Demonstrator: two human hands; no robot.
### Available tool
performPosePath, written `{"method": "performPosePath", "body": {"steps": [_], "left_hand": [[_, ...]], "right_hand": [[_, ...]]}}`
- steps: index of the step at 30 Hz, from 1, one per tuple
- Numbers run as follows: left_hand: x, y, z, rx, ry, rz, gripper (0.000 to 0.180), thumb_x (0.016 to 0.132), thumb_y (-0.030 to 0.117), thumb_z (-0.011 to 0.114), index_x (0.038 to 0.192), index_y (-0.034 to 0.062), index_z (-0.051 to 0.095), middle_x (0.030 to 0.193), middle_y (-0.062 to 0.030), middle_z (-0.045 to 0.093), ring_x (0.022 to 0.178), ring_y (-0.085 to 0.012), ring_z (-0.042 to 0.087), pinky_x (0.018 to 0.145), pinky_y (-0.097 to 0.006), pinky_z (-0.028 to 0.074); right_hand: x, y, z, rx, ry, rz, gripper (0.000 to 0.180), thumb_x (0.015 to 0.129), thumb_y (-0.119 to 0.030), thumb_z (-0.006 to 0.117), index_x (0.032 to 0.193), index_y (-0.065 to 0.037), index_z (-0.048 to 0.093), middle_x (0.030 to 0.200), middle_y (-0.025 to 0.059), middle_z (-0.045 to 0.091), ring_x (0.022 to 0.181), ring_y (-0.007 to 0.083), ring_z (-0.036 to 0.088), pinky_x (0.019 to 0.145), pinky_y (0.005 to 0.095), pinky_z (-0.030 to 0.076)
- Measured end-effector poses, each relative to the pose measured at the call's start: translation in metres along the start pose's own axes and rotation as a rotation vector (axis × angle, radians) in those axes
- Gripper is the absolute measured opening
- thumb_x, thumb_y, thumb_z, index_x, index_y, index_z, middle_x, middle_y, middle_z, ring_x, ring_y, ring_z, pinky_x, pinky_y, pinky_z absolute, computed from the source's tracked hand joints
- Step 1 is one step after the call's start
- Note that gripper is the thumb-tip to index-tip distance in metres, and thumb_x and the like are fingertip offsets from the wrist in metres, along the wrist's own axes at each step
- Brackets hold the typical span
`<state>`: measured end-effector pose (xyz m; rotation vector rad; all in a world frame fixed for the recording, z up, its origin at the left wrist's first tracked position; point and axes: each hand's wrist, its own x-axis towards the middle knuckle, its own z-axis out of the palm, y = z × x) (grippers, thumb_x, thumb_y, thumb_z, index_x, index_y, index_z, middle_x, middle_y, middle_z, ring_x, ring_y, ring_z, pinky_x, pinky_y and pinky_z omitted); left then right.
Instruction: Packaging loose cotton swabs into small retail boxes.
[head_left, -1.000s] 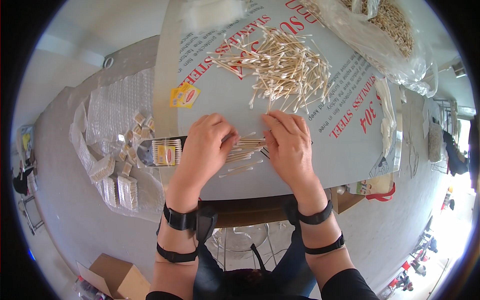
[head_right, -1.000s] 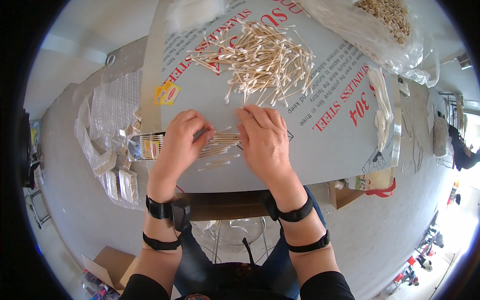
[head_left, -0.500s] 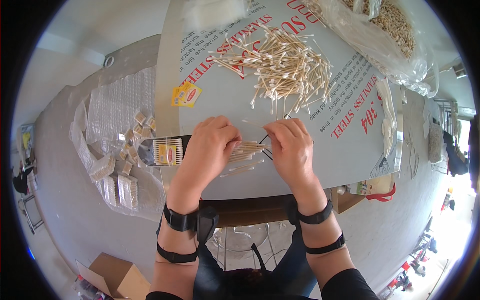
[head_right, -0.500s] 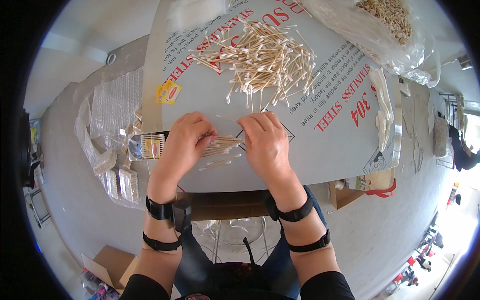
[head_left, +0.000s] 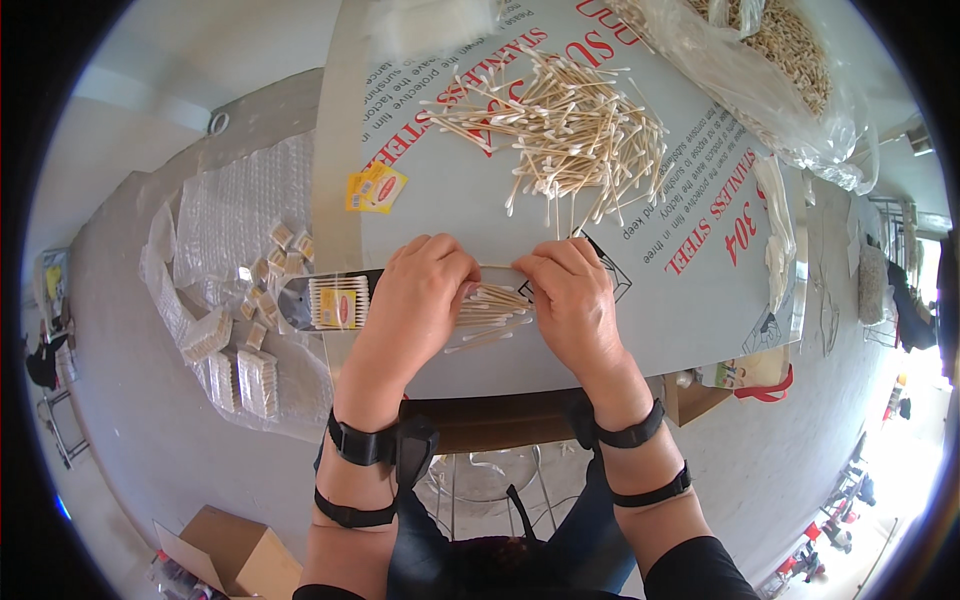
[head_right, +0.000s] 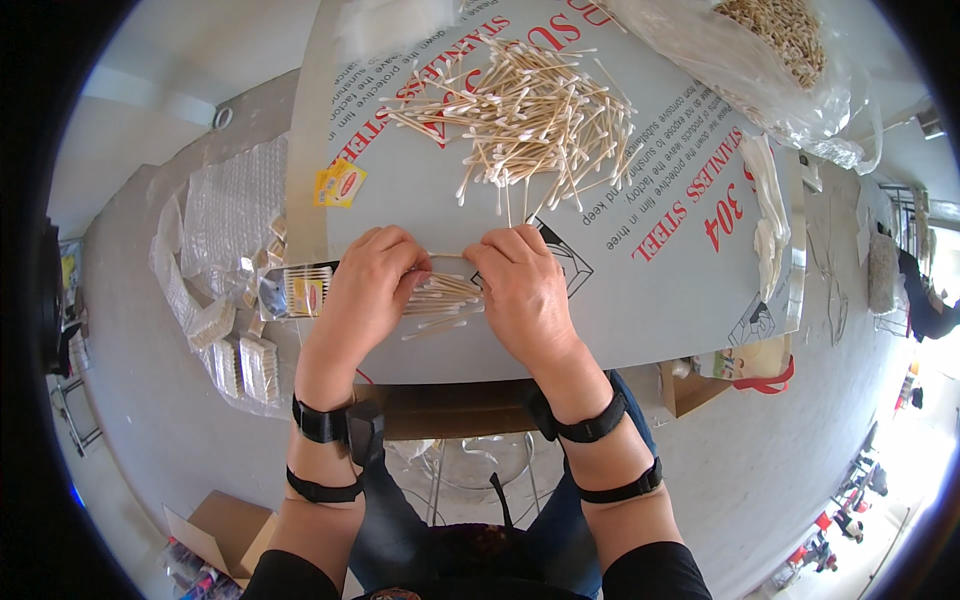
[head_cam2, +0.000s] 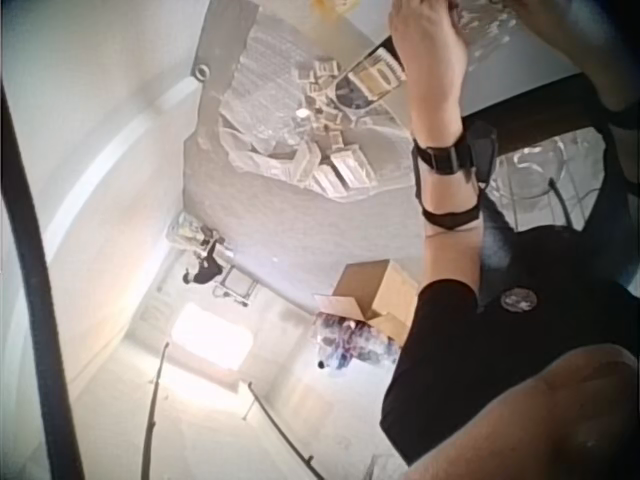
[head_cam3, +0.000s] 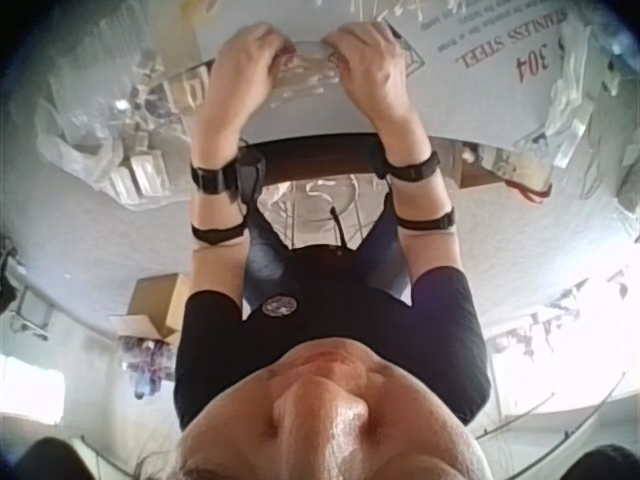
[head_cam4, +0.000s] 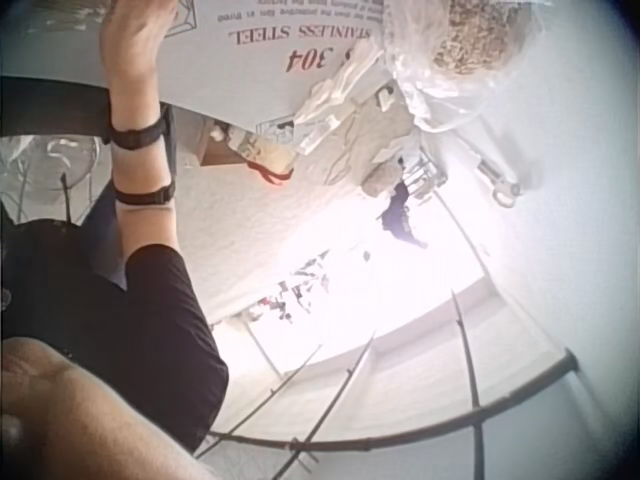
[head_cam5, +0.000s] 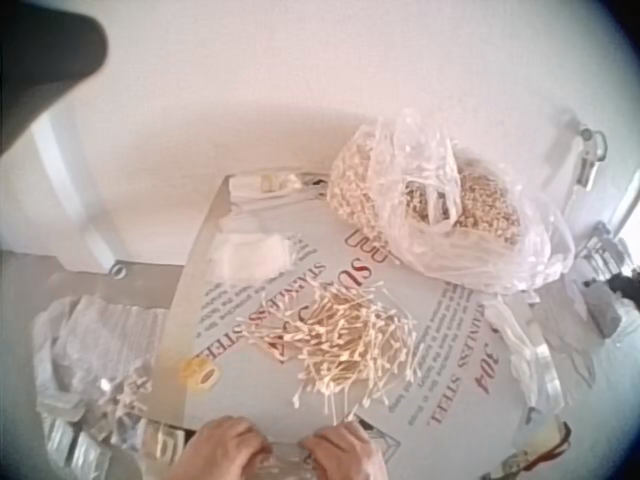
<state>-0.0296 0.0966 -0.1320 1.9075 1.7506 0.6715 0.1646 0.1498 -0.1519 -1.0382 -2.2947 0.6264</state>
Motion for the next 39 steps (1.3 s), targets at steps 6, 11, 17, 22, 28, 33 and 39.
{"method": "performPosePath", "body": {"steps": [6, 11, 17, 22, 28, 33, 39], "left_hand": [[0.002, -0.001, -0.001, -0.044, 0.026, -0.058, 0.011, 0.08, -0.001, 0.073, 0.087, 0.0012, 0.065, 0.088, -0.0106, 0.063, 0.088, -0.0327, 0.061, 0.078, -0.043, 0.05], [0.006, -0.003, 0.006, -0.017, 0.176, 0.06, 0.014, 0.078, -0.005, 0.073, 0.087, 0.0021, 0.065, 0.086, -0.0087, 0.064, 0.085, -0.0313, 0.062, 0.075, -0.042, 0.05], [0.001, -0.002, 0.01, 0.006, 0.082, -0.021, 0.01, 0.08, -0.002, 0.072, 0.087, 0.0028, 0.067, 0.085, -0.0088, 0.063, 0.085, -0.0315, 0.062, 0.075, -0.042, 0.05], [0.001, -0.001, 0.008, -0.011, 0.089, -0.055, 0.008, 0.081, -0.001, 0.072, 0.086, 0.0025, 0.067, 0.085, -0.0092, 0.063, 0.086, -0.0312, 0.062, 0.075, -0.042, 0.05], [0.002, -0.002, 0.007, -0.035, 0.111, -0.042, 0.007, 0.082, 0.0, 0.074, 0.085, 0.0025, 0.068, 0.084, -0.0092, 0.062, 0.084, -0.03, 0.062, 0.074, -0.041, 0.05], [0.002, -0.002, 0.006, -0.062, 0.104, -0.044, 0.007, 0.082, 0.001, 0.074, 0.084, 0.0024, 0.068, 0.083, -0.0089, 0.062, 0.083, -0.03, 0.061, 0.073, -0.041, 0.05], [-0.001, -0.007, 0.01, -0.184, 0.163, -0.085, 0.008, 0.095, 0.009, 0.066, 0.096, 0.0021, 0.07, 0.091, -0.0117, 0.066, 0.089, -0.0272, 0.065, 0.077, -0.036, 0.051]], "right_hand": [[0.003, -0.002, -0.007, 0.078, -0.022, 0.028, 0.028, 0.072, 0.009, 0.069, 0.097, -0.004, 0.072, 0.097, 0.0092, 0.065, 0.091, 0.0312, 0.061, 0.079, 0.0408, 0.054], [0.002, -0.003, -0.008, 0.117, -0.081, -0.005, 0.024, 0.075, 0.007, 0.07, 0.096, -0.003, 0.072, 0.096, 0.0096, 0.065, 0.092, 0.0313, 0.061, 0.079, 0.0407, 0.053], [-0.001, 0.0, -0.006, 0.113, -0.078, -0.008, 0.02, 0.075, 0.005, 0.071, 0.094, -0.003, 0.071, 0.096, 0.009, 0.064, 0.091, 0.0311, 0.061, 0.079, 0.0399, 0.053], [0.001, -0.003, -0.004, 0.078, -0.038, -0.017, 0.02, 0.074, 0.006, 0.075, 0.09, -0.004, 0.071, 0.092, 0.0077, 0.064, 0.086, 0.0294, 0.061, 0.073, 0.0394, 0.053], [0.001, -0.003, -0.004, 0.062, -0.07, -0.007, 0.018, 0.074, 0.004, 0.074, 0.089, -0.004, 0.069, 0.093, 0.0083, 0.063, 0.088, 0.0303, 0.06, 0.076, 0.0402, 0.053], [0.002, -0.005, -0.007, 0.048, -0.114, 0.004, 0.018, 0.078, 0.003, 0.072, 0.094, -0.003, 0.068, 0.093, 0.0095, 0.062, 0.089, 0.0312, 0.06, 0.078, 0.0408, 0.052], [-0.001, -0.004, -0.007, 0.228, 0.101, 0.191, 0.012, 0.088, 0.0, 0.068, 0.1, -0.001, 0.066, 0.098, 0.0117, 0.066, 0.092, 0.0322, 0.061, 0.081, 0.0392, 0.051]]}}
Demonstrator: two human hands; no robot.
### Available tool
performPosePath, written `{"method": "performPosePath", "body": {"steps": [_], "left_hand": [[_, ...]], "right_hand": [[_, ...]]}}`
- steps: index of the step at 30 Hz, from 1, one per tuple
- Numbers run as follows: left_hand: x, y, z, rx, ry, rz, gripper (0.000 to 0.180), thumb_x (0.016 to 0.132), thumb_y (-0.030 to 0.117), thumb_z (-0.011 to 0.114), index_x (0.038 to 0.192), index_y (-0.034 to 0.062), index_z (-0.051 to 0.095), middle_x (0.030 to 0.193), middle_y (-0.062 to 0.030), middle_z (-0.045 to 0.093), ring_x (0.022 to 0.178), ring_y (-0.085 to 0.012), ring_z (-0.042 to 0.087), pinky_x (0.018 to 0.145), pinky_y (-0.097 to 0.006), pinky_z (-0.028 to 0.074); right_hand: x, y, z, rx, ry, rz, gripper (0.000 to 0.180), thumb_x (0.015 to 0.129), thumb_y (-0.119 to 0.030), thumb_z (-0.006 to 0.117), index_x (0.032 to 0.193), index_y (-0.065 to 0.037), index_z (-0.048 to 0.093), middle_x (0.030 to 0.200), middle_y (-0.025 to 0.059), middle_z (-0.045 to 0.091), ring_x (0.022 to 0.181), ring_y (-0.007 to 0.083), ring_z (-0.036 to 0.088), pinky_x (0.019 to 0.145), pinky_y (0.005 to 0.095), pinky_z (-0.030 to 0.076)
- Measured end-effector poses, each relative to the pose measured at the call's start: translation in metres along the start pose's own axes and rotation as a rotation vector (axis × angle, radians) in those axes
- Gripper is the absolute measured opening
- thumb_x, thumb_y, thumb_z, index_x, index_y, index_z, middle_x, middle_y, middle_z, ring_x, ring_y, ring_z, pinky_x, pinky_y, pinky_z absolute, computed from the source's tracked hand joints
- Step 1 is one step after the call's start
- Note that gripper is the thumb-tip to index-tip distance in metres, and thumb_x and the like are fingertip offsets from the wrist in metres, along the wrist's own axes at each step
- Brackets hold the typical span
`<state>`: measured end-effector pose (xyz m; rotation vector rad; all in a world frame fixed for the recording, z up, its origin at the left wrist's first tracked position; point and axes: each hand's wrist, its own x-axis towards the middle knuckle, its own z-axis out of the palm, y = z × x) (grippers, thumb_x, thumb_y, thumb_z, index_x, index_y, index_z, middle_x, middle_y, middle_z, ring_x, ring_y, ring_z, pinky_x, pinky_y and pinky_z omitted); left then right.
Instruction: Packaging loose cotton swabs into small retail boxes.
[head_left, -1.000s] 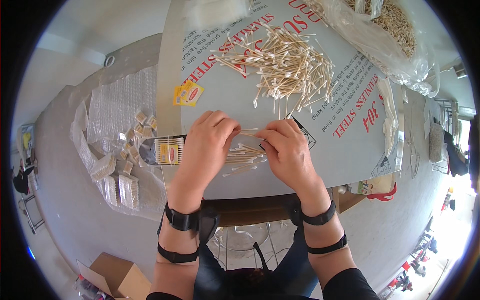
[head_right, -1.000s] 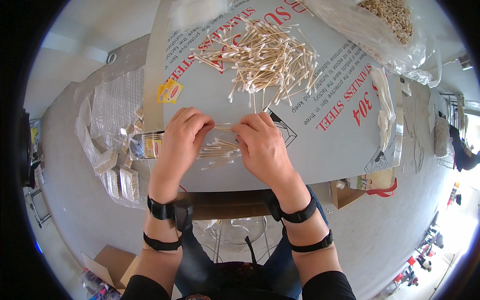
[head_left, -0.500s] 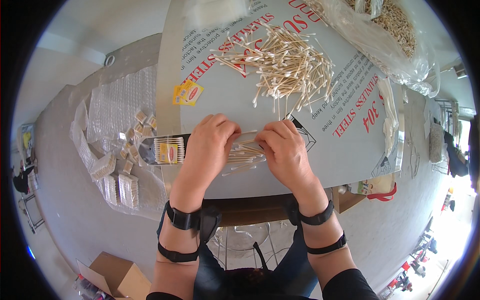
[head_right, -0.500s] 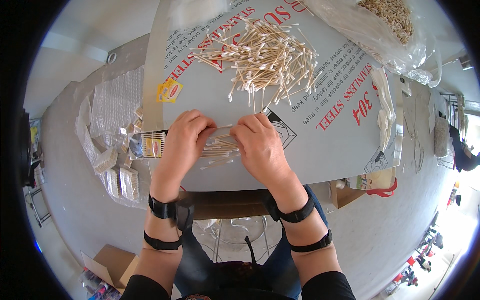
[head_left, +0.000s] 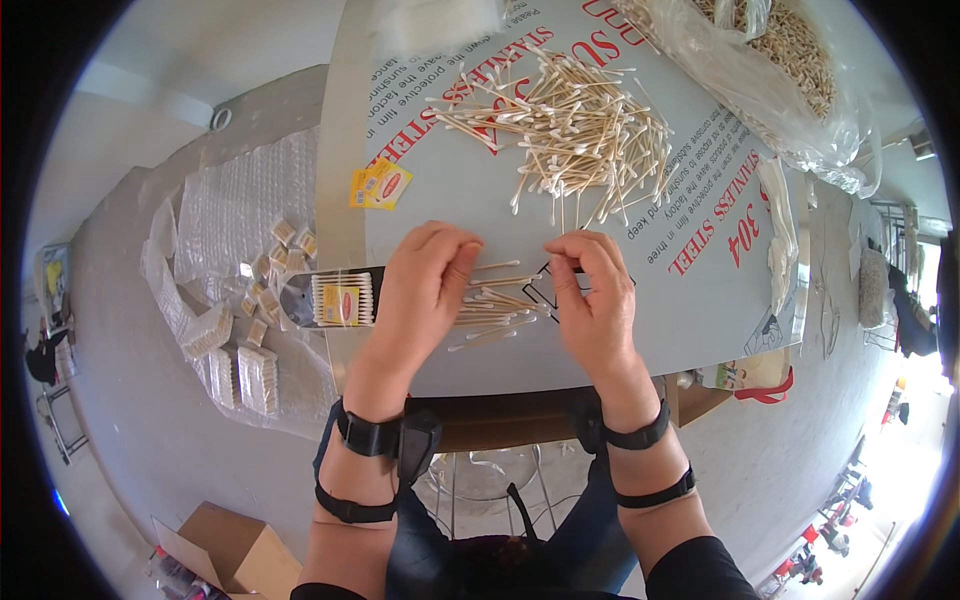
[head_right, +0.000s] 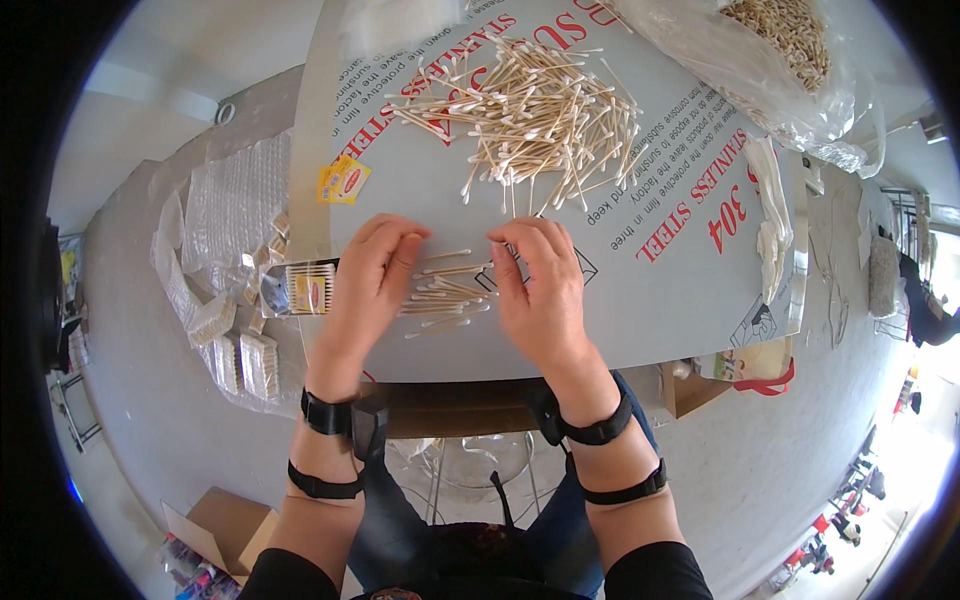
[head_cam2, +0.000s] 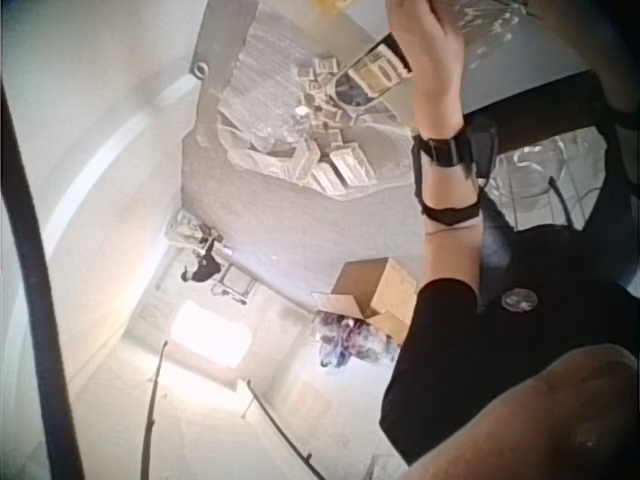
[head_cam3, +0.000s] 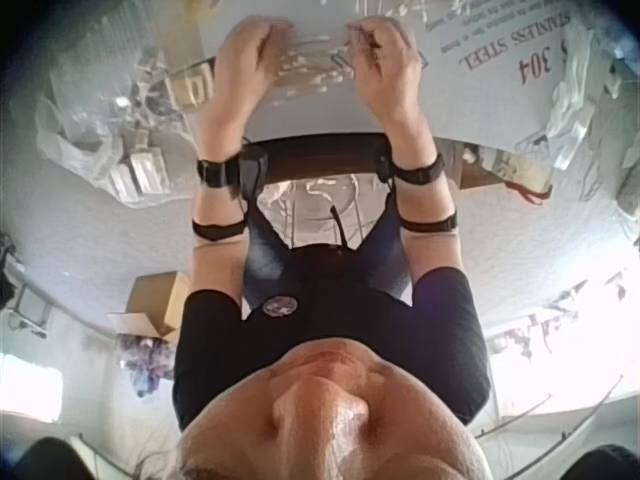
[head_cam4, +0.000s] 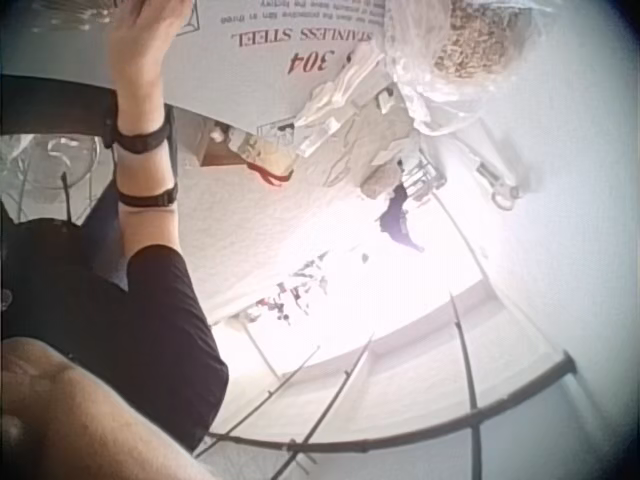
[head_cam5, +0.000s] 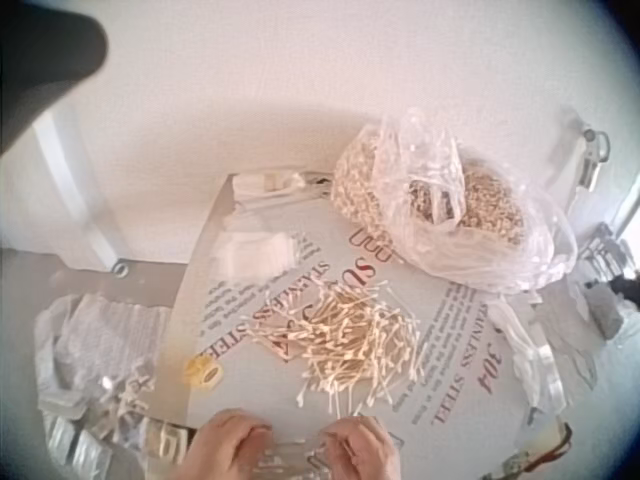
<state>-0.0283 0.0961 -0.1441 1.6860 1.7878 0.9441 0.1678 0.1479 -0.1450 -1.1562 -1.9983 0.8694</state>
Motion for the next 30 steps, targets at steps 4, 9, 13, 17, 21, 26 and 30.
{"method": "performPosePath", "body": {"steps": [4, 9, 13, 17, 21, 26, 30], "left_hand": [[-0.02, -0.003, 0.01, -0.42, 0.175, -0.162, 0.038, 0.109, 0.033, 0.045, 0.117, 0.0013, 0.065, 0.116, -0.0134, 0.067, 0.108, -0.0252, 0.063, 0.095, -0.036, 0.048], [-0.047, -0.008, 0.018, -0.742, 0.251, -0.157, 0.063, 0.112, 0.048, 0.028, 0.137, -0.0038, 0.051, 0.141, -0.0172, 0.056, 0.132, -0.0256, 0.051, 0.115, -0.039, 0.035], [-0.052, -0.005, 0.02, -0.719, 0.211, -0.129, 0.071, 0.109, 0.056, 0.026, 0.146, -0.0025, 0.041, 0.153, -0.0188, 0.044, 0.143, -0.0279, 0.041, 0.121, -0.042, 0.027], [-0.049, -0.007, 0.025, -0.787, 0.206, -0.094, 0.072, 0.108, 0.058, 0.027, 0.149, -0.0004, 0.036, 0.159, -0.0193, 0.037, 0.149, -0.0291, 0.032, 0.125, -0.044, 0.02], [-0.047, -0.002, 0.026, -0.798, 0.203, -0.1, 0.078, 0.107, 0.061, 0.027, 0.152, -0.0036, 0.034, 0.158, -0.0195, 0.037, 0.149, -0.0293, 0.031, 0.124, -0.042, 0.02], [-0.044, 0.0, 0.028, -0.855, 0.181, -0.088, 0.078, 0.107, 0.06, 0.029, 0.152, -0.0039, 0.034, 0.158, -0.0204, 0.037, 0.15, -0.0293, 0.031, 0.124, -0.042, 0.02], [-0.041, 0.001, 0.032, -0.864, 0.173, -0.079, 0.078, 0.107, 0.06, 0.03, 0.151, -0.0041, 0.034, 0.158, -0.021, 0.037, 0.15, -0.0297, 0.032, 0.125, -0.042, 0.02]], "right_hand": [[-0.012, -0.004, 0.014, 0.195, 0.131, 0.122, 0.008, 0.1, -0.006, 0.06, 0.102, 0.0, 0.065, 0.103, 0.0126, 0.066, 0.094, 0.0288, 0.061, 0.084, 0.0367, 0.05], [-0.022, -0.011, 0.015, 0.227, 0.163, 0.134, 0.008, 0.094, -0.004, 0.066, 0.101, -0.001, 0.064, 0.103, 0.0124, 0.063, 0.094, 0.0298, 0.059, 0.083, 0.0363, 0.049], [-0.013, -0.014, 0.002, -0.066, -0.09, -0.036, 0.028, 0.074, 0.001, 0.078, 0.098, -0.003, 0.065, 0.096, 0.0109, 0.063, 0.089, 0.0313, 0.06, 0.078, 0.0371, 0.05], [-0.01, -0.012, -0.008, -0.213, -0.179, -0.063, 0.027, 0.068, 0.001, 0.079, 0.091, -0.006, 0.067, 0.089, 0.0081, 0.063, 0.085, 0.0314, 0.061, 0.073, 0.04, 0.051], [-0.01, -0.01, -0.008, -0.234, -0.225, -0.101, 0.021, 0.069, 0.0, 0.079, 0.085, -0.006, 0.067, 0.086, 0.0067, 0.061, 0.083, 0.0306, 0.06, 0.072, 0.0406, 0.051], [-0.007, -0.008, -0.006, -0.226, -0.226, -0.11, 0.012, 0.076, -0.001, 0.075, 0.084, -0.006, 0.068, 0.085, 0.0066, 0.06, 0.082, 0.03, 0.06, 0.072, 0.0411, 0.051], [-0.006, -0.008, -0.007, -0.245, -0.233, -0.097, 0.01, 0.078, -0.002, 0.074, 0.084, -0.006, 0.068, 0.085, 0.0071, 0.06, 0.081, 0.0299, 0.061, 0.072, 0.0408, 0.052]]}}
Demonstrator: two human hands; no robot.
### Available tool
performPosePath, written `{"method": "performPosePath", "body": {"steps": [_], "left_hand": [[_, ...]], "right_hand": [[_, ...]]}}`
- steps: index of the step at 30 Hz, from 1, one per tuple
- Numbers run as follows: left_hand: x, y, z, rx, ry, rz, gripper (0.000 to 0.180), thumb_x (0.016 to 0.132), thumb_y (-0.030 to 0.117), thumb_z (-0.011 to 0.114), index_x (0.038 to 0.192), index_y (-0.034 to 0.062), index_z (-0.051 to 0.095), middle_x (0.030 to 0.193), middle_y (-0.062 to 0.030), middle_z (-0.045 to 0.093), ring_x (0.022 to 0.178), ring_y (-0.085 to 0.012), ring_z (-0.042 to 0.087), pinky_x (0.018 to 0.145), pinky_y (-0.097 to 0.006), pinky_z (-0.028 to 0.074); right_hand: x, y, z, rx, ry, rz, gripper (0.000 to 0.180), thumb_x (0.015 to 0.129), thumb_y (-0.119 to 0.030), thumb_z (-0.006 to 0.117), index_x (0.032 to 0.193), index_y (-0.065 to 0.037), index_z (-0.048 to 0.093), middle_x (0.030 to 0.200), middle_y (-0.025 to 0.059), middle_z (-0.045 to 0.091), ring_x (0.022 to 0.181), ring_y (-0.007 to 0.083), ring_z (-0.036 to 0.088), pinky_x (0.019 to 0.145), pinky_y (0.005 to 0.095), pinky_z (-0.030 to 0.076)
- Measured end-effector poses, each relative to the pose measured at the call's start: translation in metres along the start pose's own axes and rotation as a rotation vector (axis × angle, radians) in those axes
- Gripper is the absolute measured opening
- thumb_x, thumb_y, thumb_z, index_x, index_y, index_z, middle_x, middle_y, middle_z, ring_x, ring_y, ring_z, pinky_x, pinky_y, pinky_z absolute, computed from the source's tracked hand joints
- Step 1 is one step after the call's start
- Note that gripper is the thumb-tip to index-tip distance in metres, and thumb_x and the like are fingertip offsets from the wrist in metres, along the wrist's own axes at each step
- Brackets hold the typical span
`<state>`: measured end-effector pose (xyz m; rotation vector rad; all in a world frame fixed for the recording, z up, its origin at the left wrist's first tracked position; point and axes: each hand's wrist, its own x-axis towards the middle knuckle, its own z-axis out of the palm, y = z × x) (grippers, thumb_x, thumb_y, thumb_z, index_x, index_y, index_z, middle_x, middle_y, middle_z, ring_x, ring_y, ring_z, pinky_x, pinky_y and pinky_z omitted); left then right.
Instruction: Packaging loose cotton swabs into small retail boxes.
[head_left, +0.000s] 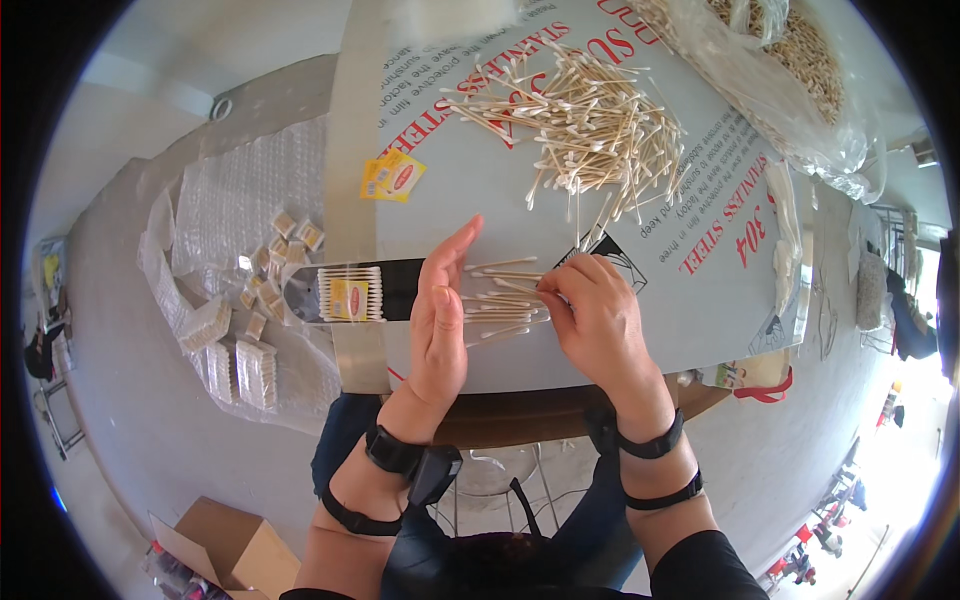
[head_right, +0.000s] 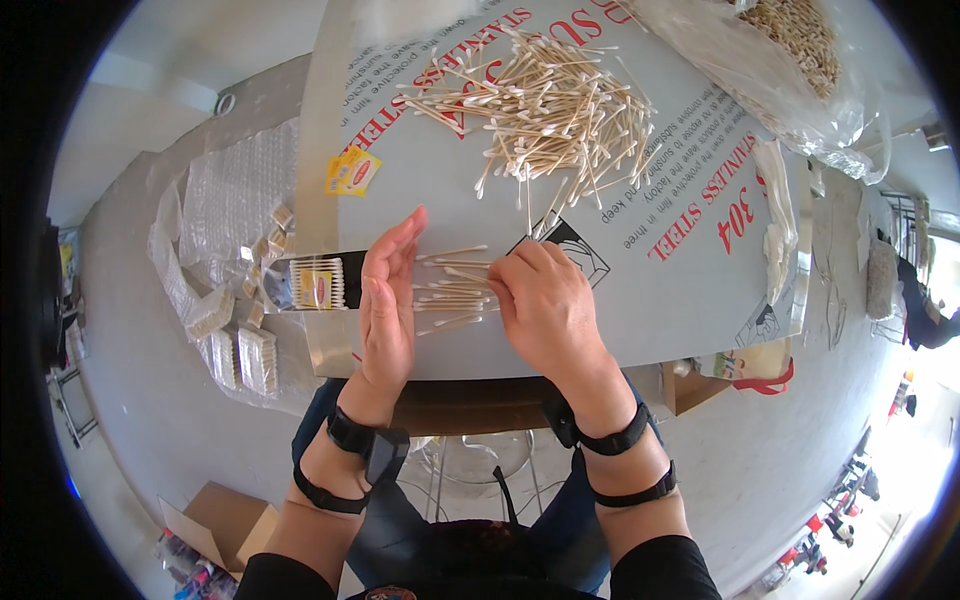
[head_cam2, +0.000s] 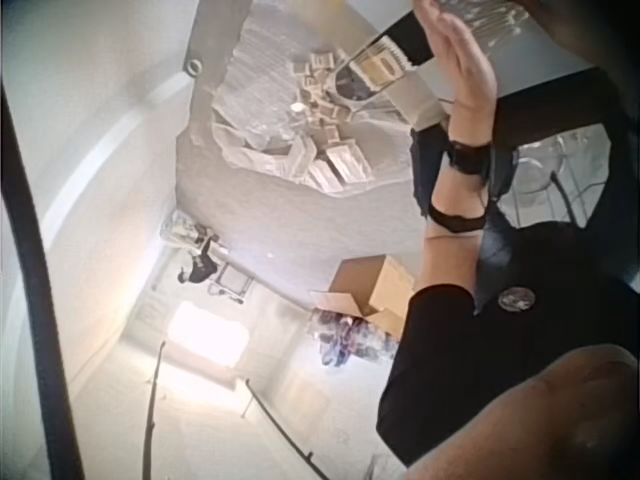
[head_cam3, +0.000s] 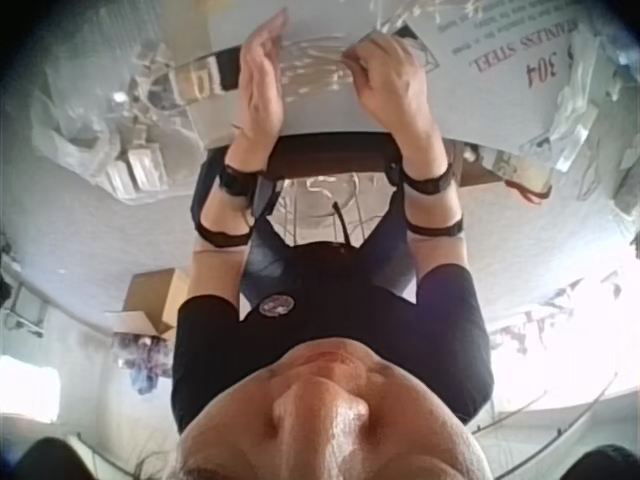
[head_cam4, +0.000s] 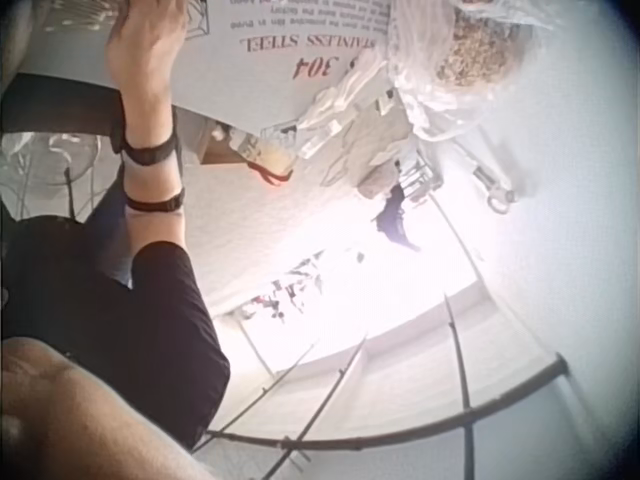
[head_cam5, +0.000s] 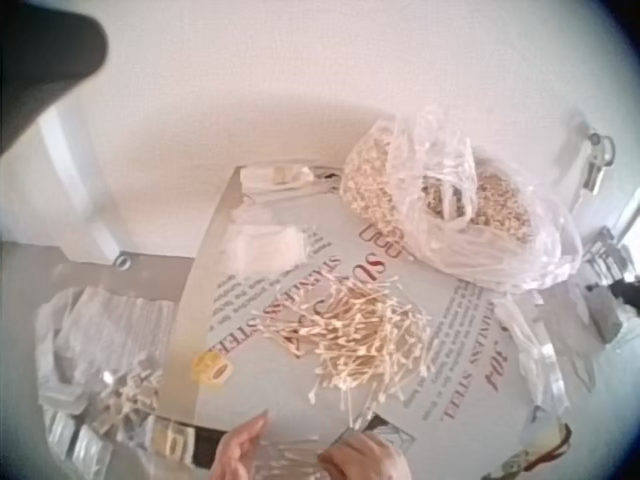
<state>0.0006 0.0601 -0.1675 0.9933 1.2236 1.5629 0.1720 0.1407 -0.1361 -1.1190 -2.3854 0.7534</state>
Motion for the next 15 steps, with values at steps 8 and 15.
{"method": "performPosePath", "body": {"steps": [8, 15], "left_hand": [[0.0022, 0.0005, 0.006, -0.01, -0.042, -0.021, 0.08, 0.106, 0.062, 0.031, 0.151, -0.004, 0.035, 0.157, -0.0218, 0.039, 0.149, -0.0299, 0.034, 0.124, -0.042, 0.022], [-0.0013, -0.003, 0.0044, 0.091, -0.004, 0.02, 0.073, 0.108, 0.057, 0.029, 0.145, -0.0042, 0.044, 0.15, -0.0185, 0.049, 0.14, -0.0278, 0.045, 0.119, -0.039, 0.031]], "right_hand": [[0.0013, 0.001, 0.0033, -0.008, 0.026, 0.011, 0.011, 0.08, -0.002, 0.074, 0.088, -0.008, 0.069, 0.086, 0.0067, 0.06, 0.082, 0.0293, 0.063, 0.069, 0.0405, 0.053], [-0.0004, -0.0006, -0.0027, 0.128, -0.015, 0.132, 0.012, 0.079, -0.005, 0.077, 0.088, -0.006, 0.068, 0.086, 0.0074, 0.06, 0.081, 0.0299, 0.064, 0.069, 0.0404, 0.053]]}}
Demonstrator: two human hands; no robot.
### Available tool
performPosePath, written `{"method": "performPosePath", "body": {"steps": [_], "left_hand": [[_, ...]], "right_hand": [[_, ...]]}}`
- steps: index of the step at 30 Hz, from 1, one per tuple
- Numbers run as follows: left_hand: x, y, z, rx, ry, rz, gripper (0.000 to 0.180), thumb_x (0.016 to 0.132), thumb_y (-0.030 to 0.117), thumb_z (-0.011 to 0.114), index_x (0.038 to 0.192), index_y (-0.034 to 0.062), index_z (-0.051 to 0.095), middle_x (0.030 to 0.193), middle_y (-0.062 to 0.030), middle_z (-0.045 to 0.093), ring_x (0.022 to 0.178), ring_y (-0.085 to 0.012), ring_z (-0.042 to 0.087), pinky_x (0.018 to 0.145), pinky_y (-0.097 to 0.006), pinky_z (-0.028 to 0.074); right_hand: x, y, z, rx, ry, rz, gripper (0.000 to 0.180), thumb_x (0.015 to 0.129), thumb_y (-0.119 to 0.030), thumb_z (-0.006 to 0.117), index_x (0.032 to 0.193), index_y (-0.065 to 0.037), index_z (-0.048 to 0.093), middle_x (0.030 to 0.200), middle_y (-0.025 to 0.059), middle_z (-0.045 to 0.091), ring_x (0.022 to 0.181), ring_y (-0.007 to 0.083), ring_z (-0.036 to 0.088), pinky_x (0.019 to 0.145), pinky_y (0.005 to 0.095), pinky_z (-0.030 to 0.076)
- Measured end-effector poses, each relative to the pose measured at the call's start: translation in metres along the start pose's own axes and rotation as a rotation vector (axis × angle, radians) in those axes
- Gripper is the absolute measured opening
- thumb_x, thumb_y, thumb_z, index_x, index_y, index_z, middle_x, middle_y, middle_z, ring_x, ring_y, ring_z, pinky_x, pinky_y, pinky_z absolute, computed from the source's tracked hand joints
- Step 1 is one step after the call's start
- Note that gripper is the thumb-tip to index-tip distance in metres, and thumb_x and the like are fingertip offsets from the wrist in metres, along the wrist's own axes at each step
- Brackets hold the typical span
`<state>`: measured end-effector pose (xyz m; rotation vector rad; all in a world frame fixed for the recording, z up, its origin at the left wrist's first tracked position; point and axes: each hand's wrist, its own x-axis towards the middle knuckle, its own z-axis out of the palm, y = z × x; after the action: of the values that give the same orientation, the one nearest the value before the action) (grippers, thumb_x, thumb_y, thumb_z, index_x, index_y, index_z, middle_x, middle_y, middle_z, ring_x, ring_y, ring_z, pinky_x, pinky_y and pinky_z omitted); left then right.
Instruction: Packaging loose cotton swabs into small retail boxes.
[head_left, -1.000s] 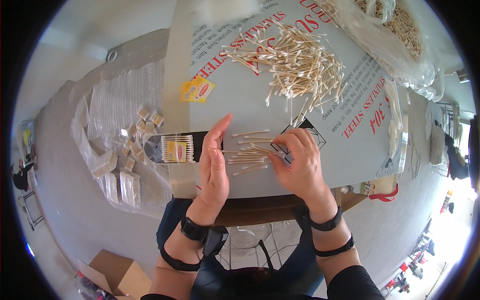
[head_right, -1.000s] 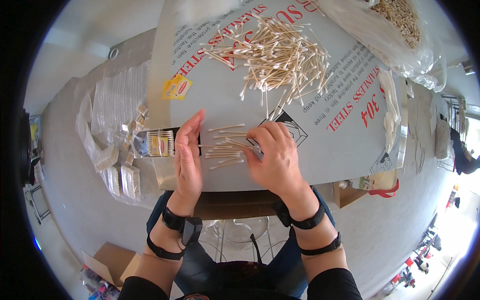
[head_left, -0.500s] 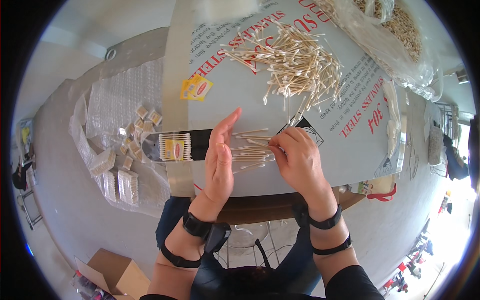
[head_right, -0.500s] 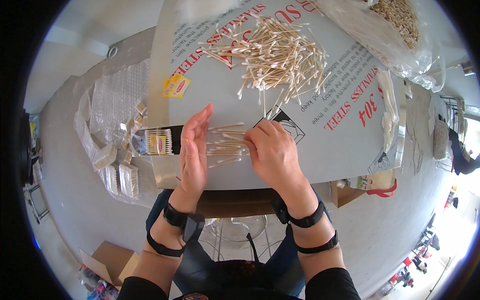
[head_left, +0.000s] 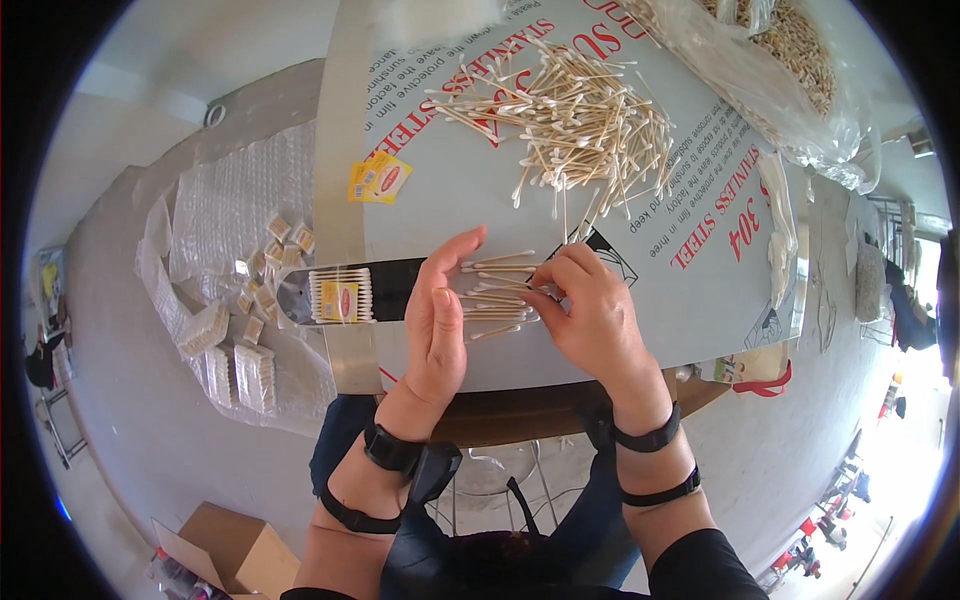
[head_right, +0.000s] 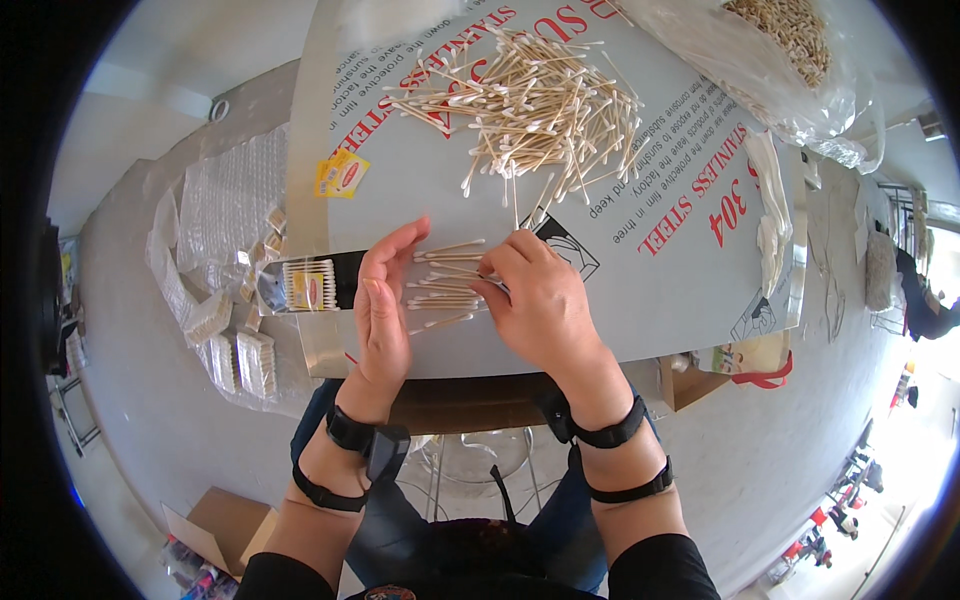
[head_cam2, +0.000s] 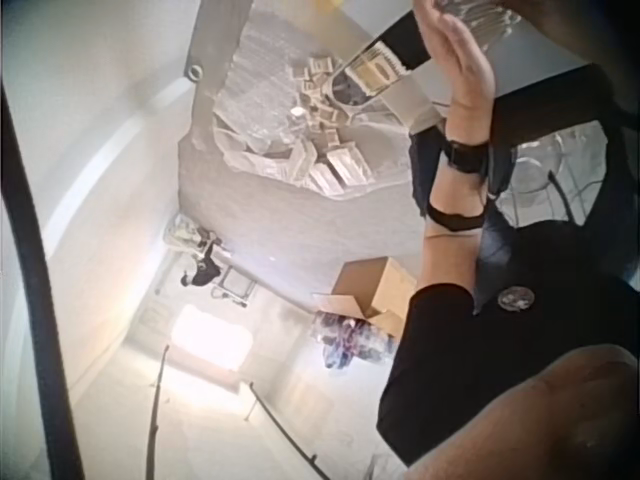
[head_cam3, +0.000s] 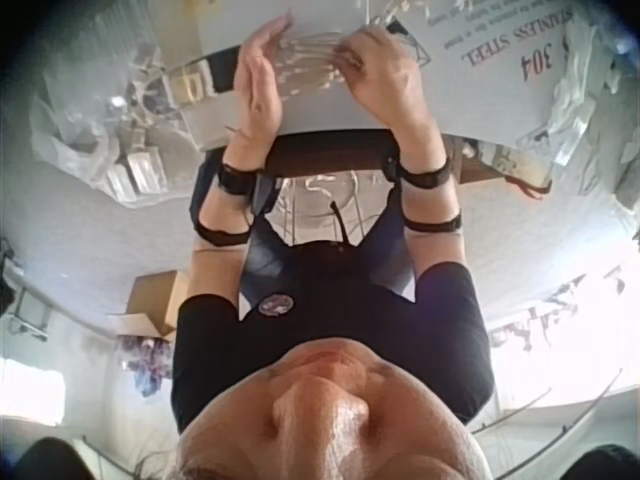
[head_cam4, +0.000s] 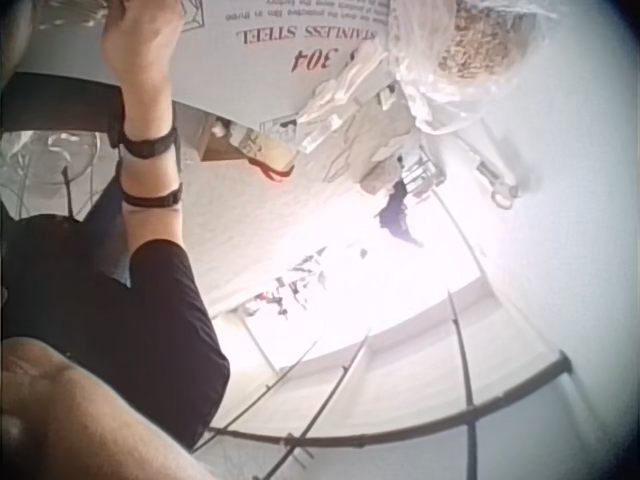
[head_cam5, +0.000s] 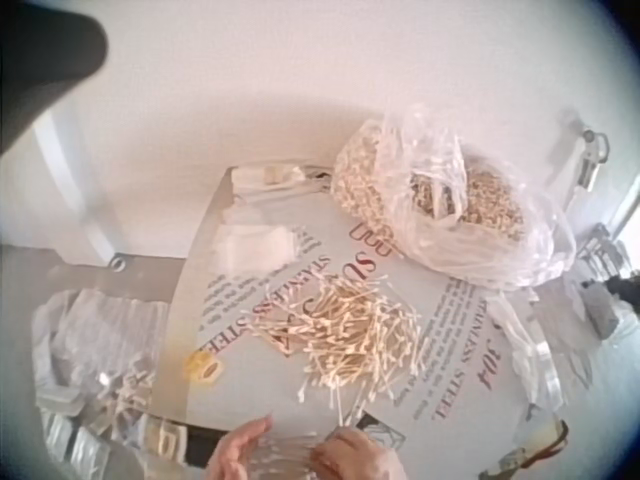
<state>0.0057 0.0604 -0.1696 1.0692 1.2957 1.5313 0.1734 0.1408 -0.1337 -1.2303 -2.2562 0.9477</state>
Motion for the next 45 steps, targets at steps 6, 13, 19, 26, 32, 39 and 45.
{"method": "performPosePath", "body": {"steps": [6, 13, 19, 26, 32, 39, 45], "left_hand": [[0.004, 0.002, 0.001, 0.243, 0.094, 0.016, 0.032, 0.11, 0.024, 0.047, 0.125, -0.0014, 0.059, 0.123, -0.0122, 0.064, 0.113, -0.0213, 0.061, 0.1, -0.033, 0.047], [0.004, 0.003, -0.003, 0.158, 0.139, -0.054, 0.023, 0.11, 0.015, 0.045, 0.123, -0.0004, 0.058, 0.117, -0.0109, 0.065, 0.108, -0.0173, 0.061, 0.099, -0.031, 0.047], [0.005, 0.003, -0.002, 0.128, 0.143, -0.07, 0.026, 0.112, 0.018, 0.042, 0.126, 0.001, 0.056, 0.12, -0.0113, 0.064, 0.11, -0.017, 0.06, 0.104, -0.033, 0.045], [0.007, -0.002, -0.01, 0.192, 0.085, -0.045, 0.031, 0.099, 0.002, 0.06, 0.13, 0.0018, 0.054, 0.125, -0.0103, 0.06, 0.114, -0.0177, 0.057, 0.101, -0.033, 0.045], [0.018, 0.011, -0.011, 0.481, -0.058, -0.007, 0.063, 0.072, -0.013, 0.066, 0.131, 0.0055, 0.053, 0.128, -0.0101, 0.057, 0.113, -0.0228, 0.058, 0.094, -0.034, 0.047], [0.023, 0.014, -0.009, 0.544, -0.045, -0.006, 0.059, 0.074, -0.014, 0.063, 0.128, 0.0057, 0.055, 0.126, -0.0108, 0.058, 0.106, -0.0235, 0.061, 0.088, -0.033, 0.05], [0.024, 0.013, -0.011, 0.536, -0.038, -0.017, 0.054, 0.076, -0.015, 0.061, 0.126, 0.0053, 0.056, 0.122, -0.0127, 0.06, 0.105, -0.0266, 0.063, 0.086, -0.035, 0.053]], "right_hand": [[-0.001, 0.007, -0.002, -0.059, -0.013, -0.103, 0.011, 0.079, -0.004, 0.076, 0.086, -0.006, 0.067, 0.086, 0.0077, 0.059, 0.081, 0.0297, 0.064, 0.068, 0.04, 0.054], [-0.002, 0.008, 0.003, -0.187, 0.0, -0.167, 0.011, 0.079, -0.001, 0.071, 0.087, -0.007, 0.065, 0.087, 0.0065, 0.057, 0.082, 0.0266, 0.064, 0.068, 0.0379, 0.055], [-0.003, 0.007, 0.003, -0.212, 0.002, -0.174, 0.012, 0.08, -0.001, 0.069, 0.089, -0.006, 0.064, 0.089, 0.0069, 0.056, 0.082, 0.0261, 0.064, 0.068, 0.0372, 0.055], [-0.002, 0.006, 0.003, -0.213, -0.006, -0.178, 0.011, 0.081, -0.001, 0.069, 0.089, -0.006, 0.064, 0.089, 0.0072, 0.056, 0.082, 0.0265, 0.064, 0.068, 0.0375, 0.055], [-0.003, 0.007, 0.006, -0.202, 0.01, -0.098, 0.011, 0.082, 0.0, 0.069, 0.088, -0.006, 0.063, 0.088, 0.0073, 0.056, 0.081, 0.0272, 0.064, 0.066, 0.0383, 0.054], [-0.002, 0.007, 0.008, -0.176, 0.037, -0.102, 0.011, 0.081, 0.001, 0.069, 0.087, -0.007, 0.063, 0.087, 0.0076, 0.056, 0.081, 0.0282, 0.063, 0.066, 0.0397, 0.054], [-0.003, 0.009, 0.007, -0.186, 0.019, -0.111, 0.013, 0.079, 0.0, 0.07, 0.088, -0.007, 0.064, 0.088, 0.0071, 0.057, 0.083, 0.0275, 0.064, 0.066, 0.0391, 0.054]]}}
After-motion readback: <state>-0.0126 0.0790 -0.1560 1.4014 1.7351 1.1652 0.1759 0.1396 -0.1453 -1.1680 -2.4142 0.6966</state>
